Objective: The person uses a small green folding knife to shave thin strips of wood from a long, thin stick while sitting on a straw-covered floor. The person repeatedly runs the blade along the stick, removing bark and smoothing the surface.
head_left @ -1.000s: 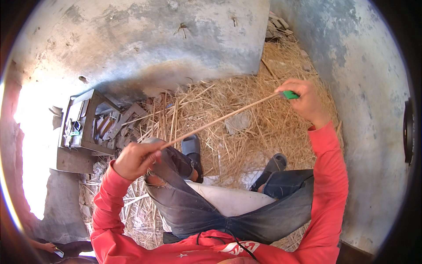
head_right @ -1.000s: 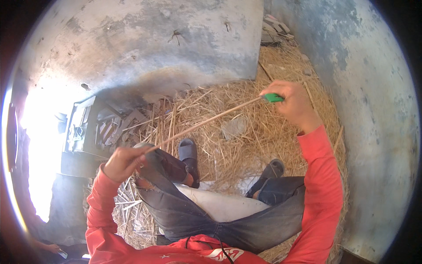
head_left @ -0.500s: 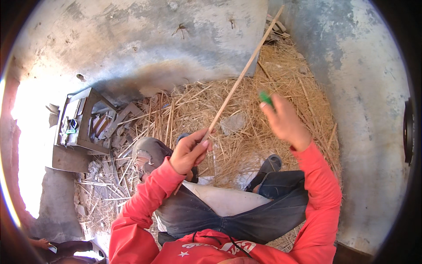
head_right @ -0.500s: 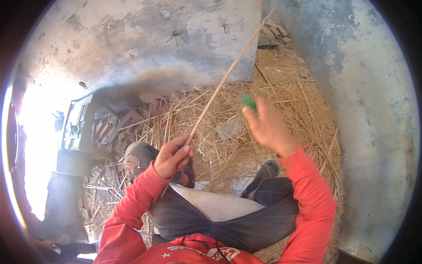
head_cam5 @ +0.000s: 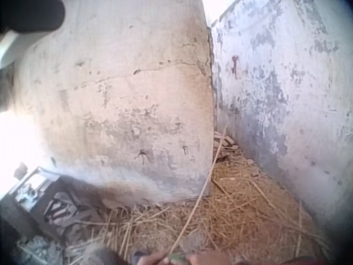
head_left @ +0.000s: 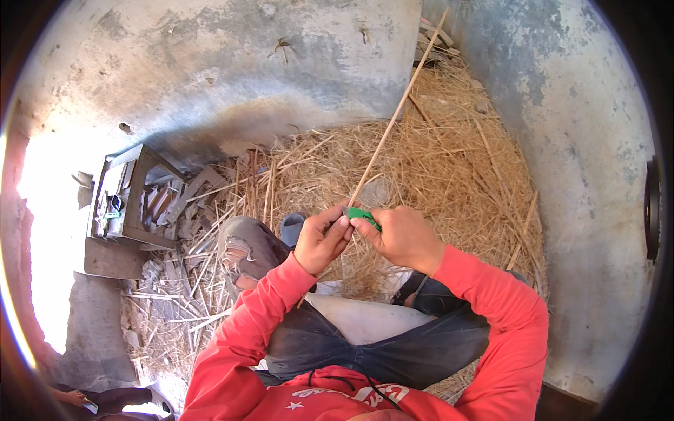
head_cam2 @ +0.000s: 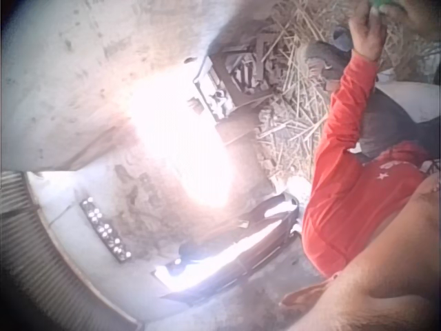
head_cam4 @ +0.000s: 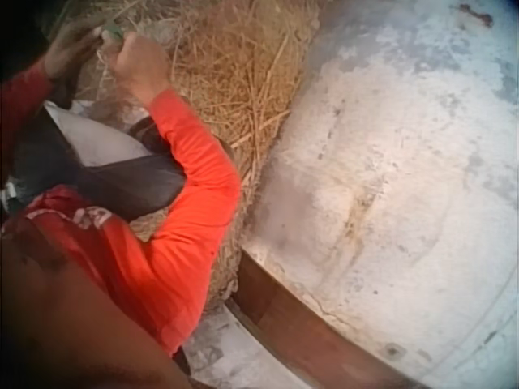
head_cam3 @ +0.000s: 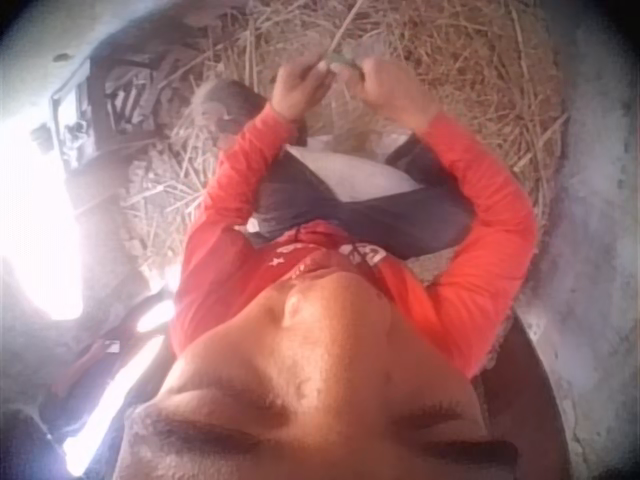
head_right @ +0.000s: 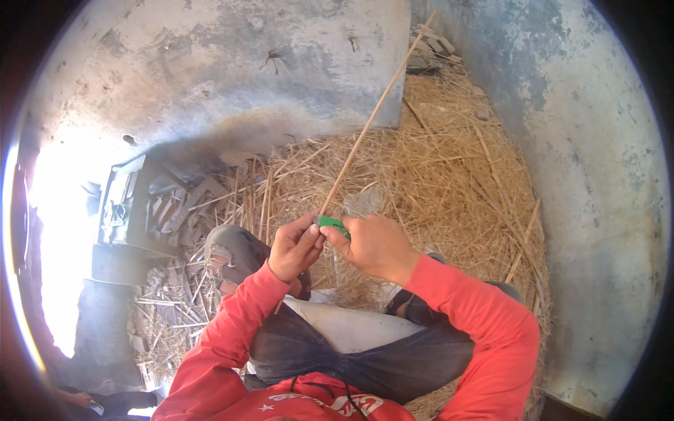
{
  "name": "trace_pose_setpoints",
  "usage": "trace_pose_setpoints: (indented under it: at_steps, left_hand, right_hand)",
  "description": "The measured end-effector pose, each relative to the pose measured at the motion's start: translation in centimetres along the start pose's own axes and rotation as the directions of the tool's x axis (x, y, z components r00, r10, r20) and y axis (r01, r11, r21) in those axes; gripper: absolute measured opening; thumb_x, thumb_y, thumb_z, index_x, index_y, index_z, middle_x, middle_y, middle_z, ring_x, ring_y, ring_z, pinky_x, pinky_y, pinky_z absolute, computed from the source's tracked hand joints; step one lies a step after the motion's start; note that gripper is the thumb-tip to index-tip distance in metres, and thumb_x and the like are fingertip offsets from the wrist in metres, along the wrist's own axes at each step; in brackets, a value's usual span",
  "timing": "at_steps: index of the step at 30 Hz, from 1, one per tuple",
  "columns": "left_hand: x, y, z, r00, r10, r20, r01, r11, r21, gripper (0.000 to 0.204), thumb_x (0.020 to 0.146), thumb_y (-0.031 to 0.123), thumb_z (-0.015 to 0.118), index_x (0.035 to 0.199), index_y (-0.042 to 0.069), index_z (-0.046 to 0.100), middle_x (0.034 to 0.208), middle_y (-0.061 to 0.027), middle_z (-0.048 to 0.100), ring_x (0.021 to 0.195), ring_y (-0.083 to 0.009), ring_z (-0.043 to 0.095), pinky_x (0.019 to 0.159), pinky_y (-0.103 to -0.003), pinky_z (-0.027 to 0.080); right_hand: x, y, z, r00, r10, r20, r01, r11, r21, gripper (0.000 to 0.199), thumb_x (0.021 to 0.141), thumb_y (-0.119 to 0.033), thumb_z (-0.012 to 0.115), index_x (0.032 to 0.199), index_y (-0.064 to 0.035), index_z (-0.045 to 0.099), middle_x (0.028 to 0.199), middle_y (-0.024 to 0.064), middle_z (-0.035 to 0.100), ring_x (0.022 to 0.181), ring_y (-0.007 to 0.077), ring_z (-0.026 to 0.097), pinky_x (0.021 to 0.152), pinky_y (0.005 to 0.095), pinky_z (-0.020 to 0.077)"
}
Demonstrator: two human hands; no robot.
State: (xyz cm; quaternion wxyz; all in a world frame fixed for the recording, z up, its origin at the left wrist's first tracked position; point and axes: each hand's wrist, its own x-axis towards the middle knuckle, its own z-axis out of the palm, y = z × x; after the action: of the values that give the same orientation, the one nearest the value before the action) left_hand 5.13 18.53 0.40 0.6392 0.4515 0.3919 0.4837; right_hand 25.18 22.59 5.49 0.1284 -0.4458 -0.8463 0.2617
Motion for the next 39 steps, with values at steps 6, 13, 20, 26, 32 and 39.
trace_pose_setpoints:
  at_steps: [6, 13, 20, 26, 32, 39]
  left_hand:
    - [-0.2, 0.3, -0.7, 0.998, -0.06, 0.004, 0.059, 0.989, 0.137, 0.035, 0.109, 0.018, 0.052, 0.136, -0.003, 0.058, 0.078, 0.0043, 0.053, 0.06, -0.0008, 0.044, 0.054, -0.017, 0.032]
    - [-4.3, -0.3, -2.5, 0.997, -0.056, 0.045, 0.057, 0.998, -0.023, 0.039, 0.111, 0.016, 0.046, 0.143, -0.005, 0.052, 0.077, 0.0017, 0.055, 0.05, -0.0013, 0.039, 0.047, -0.018, 0.031]
    - [-1.4, 1.4, -1.4, 0.991, -0.13, 0.035, 0.135, 0.942, -0.307, 0.046, 0.113, 0.028, 0.041, 0.15, 0.0, 0.045, 0.073, -0.0013, 0.052, 0.041, -0.0042, 0.032, 0.038, -0.02, 0.027]
    - [-1.5, 0.6, -0.4, 0.989, -0.135, 0.056, 0.146, 0.927, -0.346, 0.054, 0.111, 0.041, 0.043, 0.151, 0.005, 0.045, 0.067, 0.0023, 0.04, 0.046, -0.0046, 0.032, 0.038, -0.021, 0.027]
    - [-0.9, -0.4, -0.8, 0.983, -0.182, -0.01, 0.172, 0.945, -0.278, 0.057, 0.11, 0.045, 0.044, 0.153, 0.008, 0.044, 0.068, 0.0043, 0.034, 0.048, -0.0053, 0.031, 0.041, -0.022, 0.027]
    - [-5.4, -1.5, -1.6, 0.958, -0.16, 0.236, 0.188, 0.977, -0.102, 0.059, 0.11, 0.043, 0.044, 0.154, 0.004, 0.042, 0.064, 0.0045, 0.033, 0.046, -0.0055, 0.029, 0.041, -0.022, 0.027]
  right_hand:
    - [1.6, 3.0, 1.6, 0.964, -0.115, -0.24, 0.071, 0.98, -0.187, 0.066, 0.104, -0.06, 0.044, 0.08, -0.0031, 0.069, 0.063, 0.0215, 0.065, 0.058, 0.0421, 0.066, 0.052, 0.0505, 0.05]
    - [2.6, 11.6, -9.9, 0.831, 0.229, -0.508, -0.299, 0.953, -0.058, 0.074, 0.106, -0.064, 0.036, 0.085, -0.0032, 0.072, 0.055, 0.0101, 0.059, 0.05, 0.0235, 0.059, 0.048, 0.043, 0.044]
    - [-0.2, -0.4, -1.6, 0.989, 0.002, -0.15, 0.005, 0.999, 0.045, 0.066, 0.102, -0.064, 0.045, 0.099, -0.0043, 0.075, 0.06, 0.0185, 0.062, 0.058, 0.0391, 0.066, 0.056, 0.0497, 0.0515]
    - [0.0, -0.1, 1.3, 0.997, -0.052, -0.064, 0.053, 0.998, 0.018, 0.063, 0.103, -0.061, 0.045, 0.1, -0.0049, 0.075, 0.058, 0.0185, 0.062, 0.058, 0.0417, 0.066, 0.057, 0.0524, 0.0528]
    - [1.7, 2.2, 2.2, 0.982, -0.068, -0.174, 0.042, 0.988, -0.146, 0.067, 0.102, -0.065, 0.043, 0.094, -0.0061, 0.073, 0.059, 0.0202, 0.062, 0.058, 0.0416, 0.066, 0.056, 0.0532, 0.0522]
    - [5.0, 15.7, -10.7, 0.735, 0.427, -0.526, -0.411, 0.898, 0.155, 0.077, 0.104, -0.069, 0.036, 0.064, -0.0092, 0.061, 0.047, -0.0057, 0.032, 0.042, 0.0113, 0.031, 0.043, 0.0364, 0.0257]
